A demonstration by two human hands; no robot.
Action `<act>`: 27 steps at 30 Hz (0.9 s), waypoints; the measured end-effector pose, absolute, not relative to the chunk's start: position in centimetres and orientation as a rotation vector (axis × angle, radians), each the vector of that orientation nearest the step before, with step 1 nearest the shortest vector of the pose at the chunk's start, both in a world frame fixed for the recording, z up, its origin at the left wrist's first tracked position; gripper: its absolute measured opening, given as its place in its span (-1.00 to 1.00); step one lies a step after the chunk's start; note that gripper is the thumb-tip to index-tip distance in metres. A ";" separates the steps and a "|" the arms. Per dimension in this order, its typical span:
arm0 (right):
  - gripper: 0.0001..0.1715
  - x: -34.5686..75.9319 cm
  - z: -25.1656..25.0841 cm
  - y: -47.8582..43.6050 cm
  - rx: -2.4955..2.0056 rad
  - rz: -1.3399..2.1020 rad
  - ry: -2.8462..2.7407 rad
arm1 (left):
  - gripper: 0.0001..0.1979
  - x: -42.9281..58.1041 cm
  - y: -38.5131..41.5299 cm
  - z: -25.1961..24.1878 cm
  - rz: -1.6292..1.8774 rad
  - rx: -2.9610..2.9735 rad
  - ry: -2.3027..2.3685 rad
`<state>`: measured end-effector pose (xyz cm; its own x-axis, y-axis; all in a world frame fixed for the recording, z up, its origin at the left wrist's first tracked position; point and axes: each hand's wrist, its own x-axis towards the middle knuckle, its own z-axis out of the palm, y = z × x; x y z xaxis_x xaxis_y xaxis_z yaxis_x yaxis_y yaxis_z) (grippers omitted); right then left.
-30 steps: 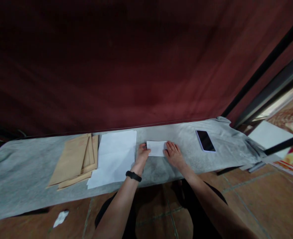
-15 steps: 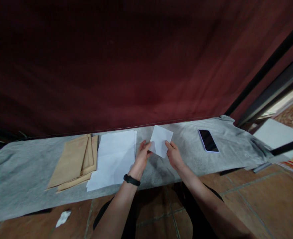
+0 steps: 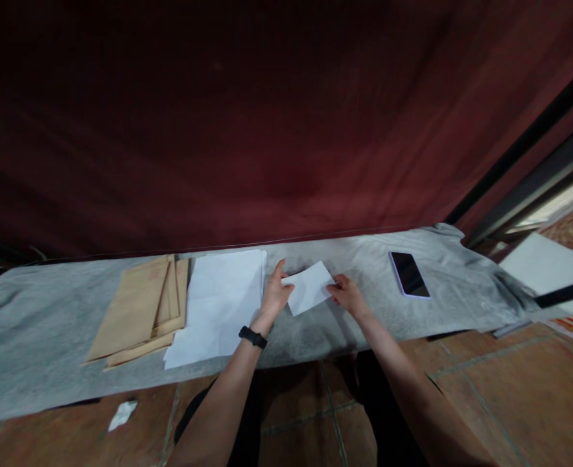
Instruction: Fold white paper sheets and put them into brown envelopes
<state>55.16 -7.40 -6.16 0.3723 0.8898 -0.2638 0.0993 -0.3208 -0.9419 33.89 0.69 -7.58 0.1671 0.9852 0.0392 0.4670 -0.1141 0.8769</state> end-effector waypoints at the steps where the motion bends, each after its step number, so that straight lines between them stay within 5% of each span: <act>1: -0.86 55.2 -6.2 -7.5 -1.769 1.022 -0.937 | -0.17 33.9 0.6 -7.5 0.851 1.775 1.418; 11: -0.68 54.4 -5.9 -8.7 -2.430 0.555 -1.642 | -0.51 36.4 -3.7 -7.8 0.615 2.598 1.481; 17: -0.47 53.4 -7.7 -8.3 -2.020 0.139 -1.802 | -0.42 37.7 -5.8 -10.1 0.389 2.756 1.366; 21: -0.34 51.3 -9.0 -7.8 -1.732 0.224 -2.070 | -0.42 37.3 -5.6 -10.8 0.302 2.822 1.316; 27: -0.26 51.0 -10.1 -8.4 -1.888 0.223 -2.151 | -0.41 36.4 -5.5 -10.5 0.288 2.758 1.417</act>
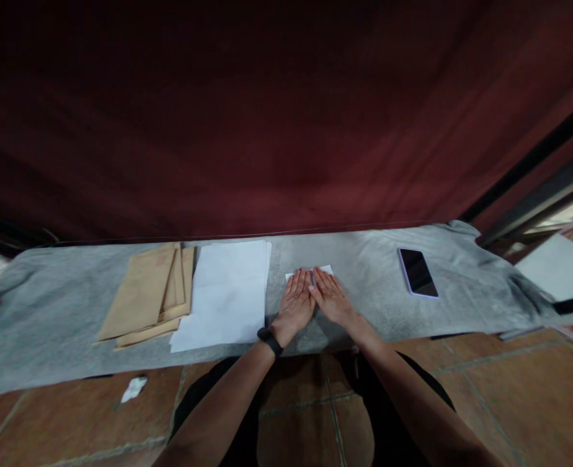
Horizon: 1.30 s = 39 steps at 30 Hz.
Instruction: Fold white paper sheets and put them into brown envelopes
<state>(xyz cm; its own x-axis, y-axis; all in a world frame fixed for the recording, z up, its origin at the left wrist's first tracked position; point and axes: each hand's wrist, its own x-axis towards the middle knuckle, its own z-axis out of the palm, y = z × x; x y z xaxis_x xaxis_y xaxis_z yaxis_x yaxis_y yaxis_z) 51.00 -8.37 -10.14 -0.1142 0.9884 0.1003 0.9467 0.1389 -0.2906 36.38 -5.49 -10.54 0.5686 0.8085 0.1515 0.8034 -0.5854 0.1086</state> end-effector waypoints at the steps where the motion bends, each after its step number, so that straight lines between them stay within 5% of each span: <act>1: -0.27 51.3 -10.2 -8.5 -1.910 0.193 -2.156 | -0.40 36.1 -5.5 -10.4 0.295 2.741 1.444; 14: -0.29 54.3 -10.8 -9.6 -1.997 -0.103 -2.120 | -0.31 32.9 -6.1 -9.8 0.275 2.613 1.620; 39: -0.37 53.0 -10.0 -10.2 -1.857 0.053 -2.289 | -0.34 34.5 -9.5 -9.5 0.378 2.747 1.298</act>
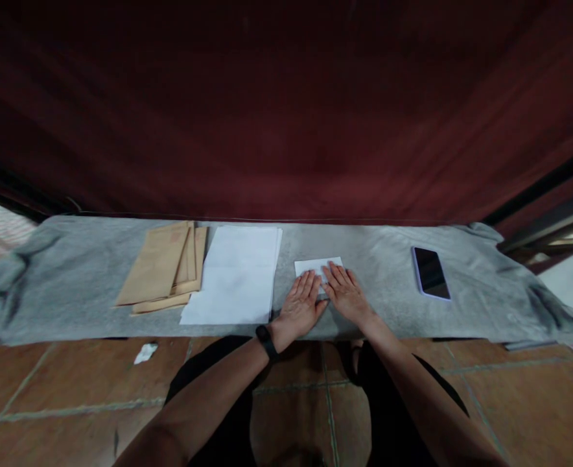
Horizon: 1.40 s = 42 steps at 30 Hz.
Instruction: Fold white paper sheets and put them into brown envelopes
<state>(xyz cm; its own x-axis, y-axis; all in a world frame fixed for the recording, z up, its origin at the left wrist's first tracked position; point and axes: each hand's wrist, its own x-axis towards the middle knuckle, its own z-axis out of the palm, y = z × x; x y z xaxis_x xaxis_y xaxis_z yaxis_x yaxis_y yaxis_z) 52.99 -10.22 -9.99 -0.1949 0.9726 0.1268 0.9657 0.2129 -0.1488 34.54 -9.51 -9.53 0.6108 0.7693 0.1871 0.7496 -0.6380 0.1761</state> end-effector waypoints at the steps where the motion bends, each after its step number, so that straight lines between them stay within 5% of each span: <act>1: -0.36 53.2 -10.0 -10.2 -1.863 0.051 -2.288 | -0.34 34.5 -9.5 -9.4 0.359 2.750 1.290; 20: -0.34 57.2 -9.7 -10.1 -2.088 -0.010 -2.114 | -0.30 34.4 -9.3 -8.8 0.282 2.757 1.278; 30: -0.37 51.9 -9.2 -9.3 -1.658 0.311 -2.315 | -0.30 34.5 -9.1 -9.3 0.251 2.762 1.267; 42: -0.36 53.0 -9.0 -9.3 -1.809 0.221 -2.292 | -0.36 33.7 -8.4 -9.1 0.251 2.782 1.259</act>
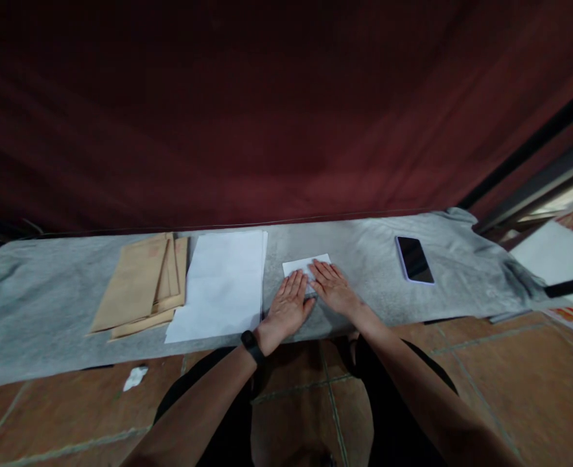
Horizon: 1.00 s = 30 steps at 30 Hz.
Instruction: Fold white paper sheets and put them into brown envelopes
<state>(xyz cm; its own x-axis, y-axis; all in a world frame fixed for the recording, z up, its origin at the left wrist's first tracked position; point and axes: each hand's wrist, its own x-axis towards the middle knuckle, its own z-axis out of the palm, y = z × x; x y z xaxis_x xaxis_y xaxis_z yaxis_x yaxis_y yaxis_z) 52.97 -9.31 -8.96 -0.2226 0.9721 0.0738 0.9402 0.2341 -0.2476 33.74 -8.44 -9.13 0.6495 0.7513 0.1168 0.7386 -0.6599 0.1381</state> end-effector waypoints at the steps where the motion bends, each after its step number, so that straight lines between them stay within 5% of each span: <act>1: -0.37 53.1 -9.0 -9.3 -1.819 0.215 -2.285 | -0.36 33.7 -8.4 -9.1 0.250 2.776 1.281; 18: -0.30 57.6 -8.7 -8.9 -1.909 0.294 -2.222 | -0.58 32.9 -6.7 -6.6 0.066 2.812 1.203; 22: -0.22 58.8 -8.3 -8.5 -1.679 0.459 -2.230 | -0.73 32.4 -6.3 -5.2 0.314 2.693 1.190; 27: -0.61 59.3 -7.1 -7.9 -1.517 0.587 -1.931 | -0.84 32.2 -4.9 -3.7 0.886 2.108 1.293; 30: -0.63 58.6 -6.7 -7.5 -1.514 0.649 -1.677 | -0.84 32.5 -4.2 -3.4 1.093 1.650 1.267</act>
